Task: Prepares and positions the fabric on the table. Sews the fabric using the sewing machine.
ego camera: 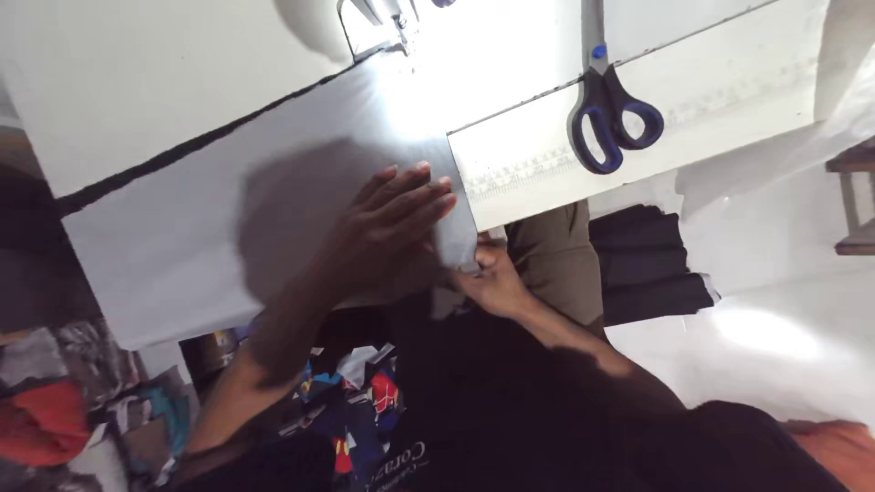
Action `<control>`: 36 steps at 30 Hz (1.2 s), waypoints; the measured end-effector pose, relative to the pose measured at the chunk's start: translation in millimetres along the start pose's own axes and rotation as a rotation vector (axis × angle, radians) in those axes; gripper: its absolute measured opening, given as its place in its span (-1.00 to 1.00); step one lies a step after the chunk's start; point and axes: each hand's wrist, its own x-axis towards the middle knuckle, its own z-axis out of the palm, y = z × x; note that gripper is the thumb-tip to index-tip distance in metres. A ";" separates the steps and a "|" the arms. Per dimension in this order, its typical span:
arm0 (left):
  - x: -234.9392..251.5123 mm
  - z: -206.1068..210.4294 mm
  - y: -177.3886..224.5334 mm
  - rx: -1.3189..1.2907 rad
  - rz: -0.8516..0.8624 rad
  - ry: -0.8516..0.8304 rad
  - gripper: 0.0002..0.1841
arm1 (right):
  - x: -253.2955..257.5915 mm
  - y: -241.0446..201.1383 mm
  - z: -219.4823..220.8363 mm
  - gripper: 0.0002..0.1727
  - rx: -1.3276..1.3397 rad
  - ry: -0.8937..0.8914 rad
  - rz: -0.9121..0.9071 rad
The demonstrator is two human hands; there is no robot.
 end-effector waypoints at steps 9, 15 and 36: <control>-1.7 1.4 5.9 0.022 0.031 -0.020 -0.44 | -41.5 -45.3 17.1 -0.60 -0.285 0.137 -0.230; -3.0 2.1 8.9 0.048 0.073 -0.083 -0.50 | -54.3 -27.1 6.4 -0.52 -0.249 0.141 -0.022; 58.2 -40.4 -56.7 0.035 -0.394 0.314 -0.60 | 32.2 -39.8 -40.9 -0.79 -1.016 0.030 -0.746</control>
